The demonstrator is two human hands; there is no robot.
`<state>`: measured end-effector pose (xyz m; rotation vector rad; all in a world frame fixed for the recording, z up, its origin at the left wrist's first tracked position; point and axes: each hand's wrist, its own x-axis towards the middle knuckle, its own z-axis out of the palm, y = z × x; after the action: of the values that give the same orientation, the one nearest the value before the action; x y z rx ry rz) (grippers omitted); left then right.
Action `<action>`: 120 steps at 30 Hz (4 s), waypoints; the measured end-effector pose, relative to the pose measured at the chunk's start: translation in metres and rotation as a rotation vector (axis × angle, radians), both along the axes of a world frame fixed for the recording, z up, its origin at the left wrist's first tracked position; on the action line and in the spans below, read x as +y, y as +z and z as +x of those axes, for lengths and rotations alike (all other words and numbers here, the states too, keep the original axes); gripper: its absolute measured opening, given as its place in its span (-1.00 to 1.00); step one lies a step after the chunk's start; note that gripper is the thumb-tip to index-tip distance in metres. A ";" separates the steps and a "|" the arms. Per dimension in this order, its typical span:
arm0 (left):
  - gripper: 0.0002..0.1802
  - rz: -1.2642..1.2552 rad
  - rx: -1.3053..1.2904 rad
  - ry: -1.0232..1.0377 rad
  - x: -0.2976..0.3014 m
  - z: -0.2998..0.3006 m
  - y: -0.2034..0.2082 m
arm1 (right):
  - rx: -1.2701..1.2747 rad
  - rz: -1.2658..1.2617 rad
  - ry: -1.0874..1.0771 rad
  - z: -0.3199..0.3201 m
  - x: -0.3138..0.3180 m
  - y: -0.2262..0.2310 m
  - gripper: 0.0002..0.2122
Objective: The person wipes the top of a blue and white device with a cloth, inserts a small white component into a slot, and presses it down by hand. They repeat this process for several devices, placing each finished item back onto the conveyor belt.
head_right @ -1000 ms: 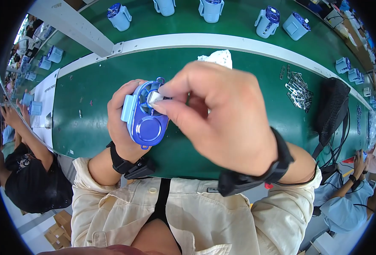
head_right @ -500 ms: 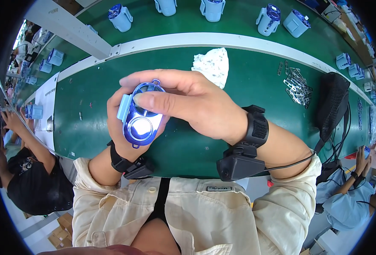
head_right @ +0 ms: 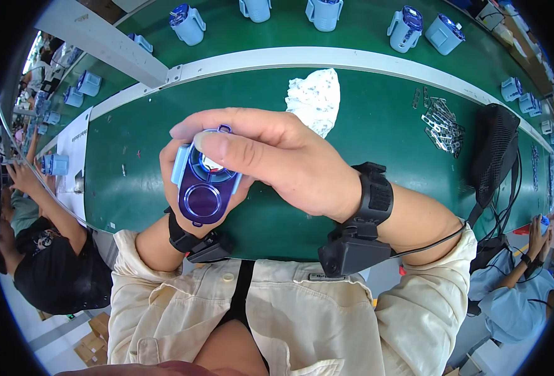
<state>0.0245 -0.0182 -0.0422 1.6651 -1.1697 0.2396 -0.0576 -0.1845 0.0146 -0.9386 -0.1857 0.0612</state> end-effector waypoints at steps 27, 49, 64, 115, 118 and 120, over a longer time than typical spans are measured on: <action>-0.18 -0.037 0.153 -0.065 -0.011 0.001 -0.007 | 0.024 0.010 -0.062 -0.002 0.002 -0.007 -0.69; 0.15 0.031 0.250 -0.011 -0.015 0.014 -0.004 | 0.161 -1.187 -1.138 0.164 -0.125 -0.066 -0.63; 0.00 0.082 0.246 -0.108 -0.025 0.023 0.007 | 0.702 -1.886 -1.734 -0.003 -0.355 -0.008 -0.21; 0.10 0.072 -0.166 0.051 0.083 0.044 0.050 | -0.338 -1.273 -0.570 -0.006 0.035 -0.009 -0.37; 0.12 0.112 0.363 -0.460 0.056 0.033 0.050 | -0.368 -1.047 -0.385 -0.017 0.028 0.007 -0.36; 0.10 0.207 0.820 -0.825 0.039 0.031 0.050 | -0.441 -1.111 -0.342 -0.022 0.023 0.014 -0.34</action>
<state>0.0551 0.0206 0.0079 1.1086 -1.1257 -1.0123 -0.0794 -0.1616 0.0284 -2.0784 -0.4118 -0.4034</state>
